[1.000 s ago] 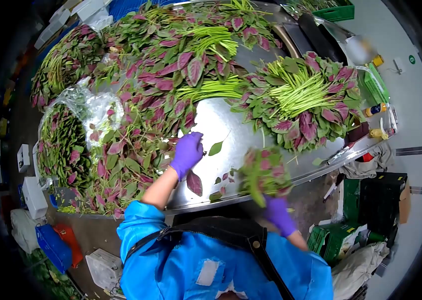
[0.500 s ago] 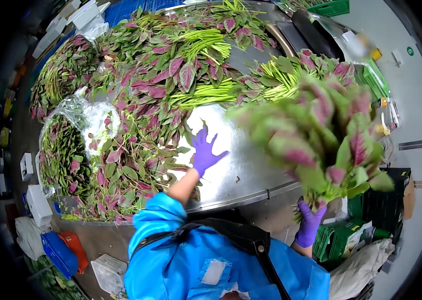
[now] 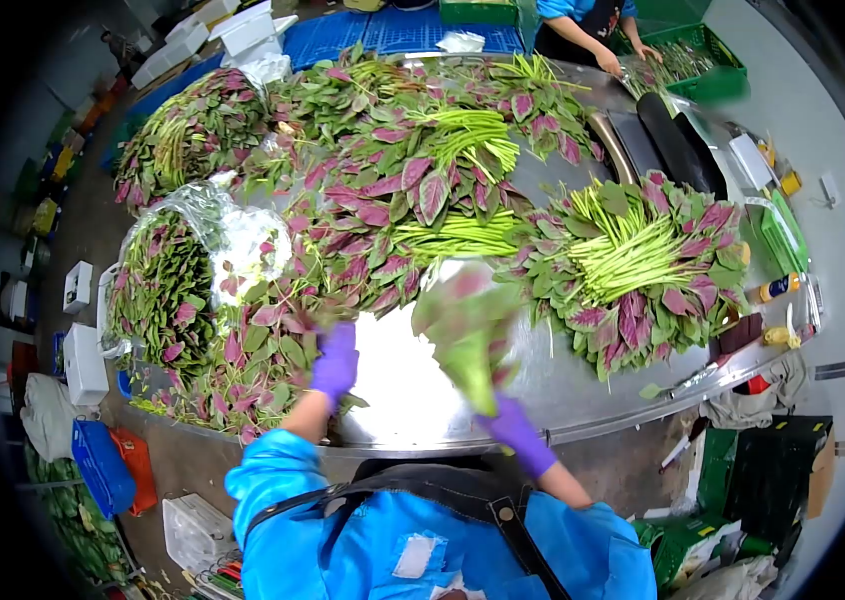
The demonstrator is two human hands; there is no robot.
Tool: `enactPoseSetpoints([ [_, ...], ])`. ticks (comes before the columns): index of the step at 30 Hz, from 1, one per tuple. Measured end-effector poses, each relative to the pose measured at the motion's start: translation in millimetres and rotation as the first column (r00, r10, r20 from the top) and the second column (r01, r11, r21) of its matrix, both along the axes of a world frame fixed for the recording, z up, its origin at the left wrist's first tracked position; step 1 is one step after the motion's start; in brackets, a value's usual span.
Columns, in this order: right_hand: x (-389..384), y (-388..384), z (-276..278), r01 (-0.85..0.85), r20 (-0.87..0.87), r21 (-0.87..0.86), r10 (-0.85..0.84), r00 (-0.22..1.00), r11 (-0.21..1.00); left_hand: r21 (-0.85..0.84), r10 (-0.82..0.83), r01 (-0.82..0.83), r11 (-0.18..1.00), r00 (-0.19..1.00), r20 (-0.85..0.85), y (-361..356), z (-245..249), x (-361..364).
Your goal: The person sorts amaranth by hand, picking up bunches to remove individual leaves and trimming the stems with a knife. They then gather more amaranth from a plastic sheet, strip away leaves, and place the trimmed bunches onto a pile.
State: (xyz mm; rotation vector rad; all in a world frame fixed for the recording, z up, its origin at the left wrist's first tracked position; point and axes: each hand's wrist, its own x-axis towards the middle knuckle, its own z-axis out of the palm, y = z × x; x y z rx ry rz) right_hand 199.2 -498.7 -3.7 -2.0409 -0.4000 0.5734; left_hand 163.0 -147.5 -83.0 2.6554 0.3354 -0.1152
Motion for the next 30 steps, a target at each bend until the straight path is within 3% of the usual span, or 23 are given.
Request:
enactPoseSetpoints([
  [1, -4.4, 23.7, 8.0, -0.138, -0.113, 0.080, 0.147, 0.983, 0.987, 0.425, -0.138, 0.174, 0.889, 0.984, -0.114, 46.9, 10.1, -2.2],
  [3, -3.0, 59.8, 33.6, -0.259, -0.313, 0.235, 0.325, 0.892, 0.937, 0.580, -0.092, 0.186, 0.793, 0.978, -0.187, 91.2, 48.2, -13.9],
  [5, 5.3, 76.4, 59.3, -0.279, -0.307, 0.360, 0.396, 0.865, 0.890, 0.584, -0.037, 0.211, 0.784, 0.955, -0.296, 105.9, 84.3, -2.2],
  [6, 9.5, 77.6, 64.1, -0.301, -0.260, 0.374, 0.410, 0.874, 0.877, 0.728, -0.062, 0.186, 0.660, 0.979, -0.194, 136.2, 46.0, -4.1],
  [9, 24.4, 57.7, 101.9, -0.236, -0.200, 0.498, 0.375, 0.905, 0.835, 0.580, -0.031, 0.103, 0.808, 0.991, -0.132, 108.8, 60.0, 16.0],
  [12, 33.6, 19.7, 98.9, -0.072, 0.102, 0.370, 0.036, 0.994, 0.926, 0.337, -0.135, 0.097, 0.936, 0.987, 0.090, 55.0, 60.5, 37.0],
  [13, 34.8, 9.3, 100.7, 0.031, 0.248, 0.309, -0.112, 0.962, 0.950, 0.282, -0.179, 0.129, 0.951, 0.971, 0.159, 37.7, 66.5, 47.1],
  [15, 32.8, -4.0, 83.8, 0.341, 0.216, 0.179, -0.375, 0.901, 0.923, 0.281, -0.280, 0.209, 0.937, 0.928, 0.246, 10.8, 79.5, 74.5],
  [16, 34.0, -4.7, 76.7, 0.386, 0.418, 0.084, -0.384, 0.823, 0.919, 0.353, -0.359, 0.270, 0.896, 0.909, 0.214, -5.0, 91.2, 88.0],
  [17, 32.4, -4.3, 71.3, 0.381, 0.425, 0.083, -0.379, 0.822, 0.921, 0.420, -0.432, 0.329, 0.846, 0.884, 0.176, -18.3, 100.9, 103.9],
  [18, 29.3, -4.3, 66.2, 0.280, 0.362, -0.190, -0.198, 0.911, 0.941, 0.447, -0.494, 0.366, 0.816, 0.843, 0.212, -27.2, 97.0, 118.3],
  [19, 25.0, -4.5, 59.0, 0.144, 0.247, -0.443, -0.034, 0.968, 0.885, 0.474, -0.553, 0.399, 0.785, 0.796, 0.246, -34.2, 90.1, 133.1],
  [20, 16.8, -3.3, 40.2, 0.024, 0.264, -0.420, 0.096, 0.960, 0.907, 0.424, -0.606, 0.485, 0.764, 0.765, 0.217, -39.6, 83.9, 148.3],
  [21, 8.1, 0.3, 24.5, -0.097, 0.284, -0.400, 0.223, 0.933, 0.912, 0.487, -0.696, 0.562, 0.668, 0.704, 0.142, -45.1, 78.4, 160.4],
  [23, -5.5, 25.2, 21.9, -0.292, 0.067, -0.336, 0.332, 0.941, 0.895, 0.472, -0.846, 0.728, 0.497, 0.528, 0.077, -49.4, 59.8, 183.3],
  [24, -2.6, 32.1, 35.4, -0.375, 0.035, -0.258, 0.397, 0.917, 0.890, 0.520, -0.842, 0.710, 0.475, 0.538, 0.035, -48.7, 45.6, 192.0],
  [25, 2.6, 34.7, 55.1, -0.454, 0.009, -0.176, 0.463, 0.886, 0.873, 0.550, -0.829, 0.730, 0.406, 0.547, -0.113, -45.7, 52.9, 202.3],
  [26, 9.4, 33.1, 67.4, -0.478, -0.115, -0.074, 0.469, 0.876, 0.875, 0.556, -0.821, 0.700, 0.448, 0.568, -0.053, -37.4, 49.3, 209.5],
  [27, 17.2, 30.5, 82.9, -0.476, -0.108, -0.077, 0.467, 0.877, 0.876, 0.561, -0.811, 0.670, 0.486, 0.585, 0.004, -28.7, 46.2, 215.3],
  [28, 26.4, 25.5, 99.6, -0.516, -0.158, 0.040, 0.515, 0.842, 0.856, 0.528, -0.836, 0.713, 0.462, 0.548, -0.008, -26.7, 57.2, 217.8],
  [29, 34.4, 19.5, 110.8, -0.545, -0.199, 0.158, 0.567, 0.799, 0.824, 0.562, -0.868, 0.743, 0.365, 0.489, -0.082, -26.0, 65.3, 218.5],
  [30, 40.4, 13.3, 115.5, -0.569, -0.112, 0.227, 0.602, 0.791, 0.790, 0.529, -0.884, 0.762, 0.375, 0.465, -0.042, -25.7, 69.2, 215.2],
])
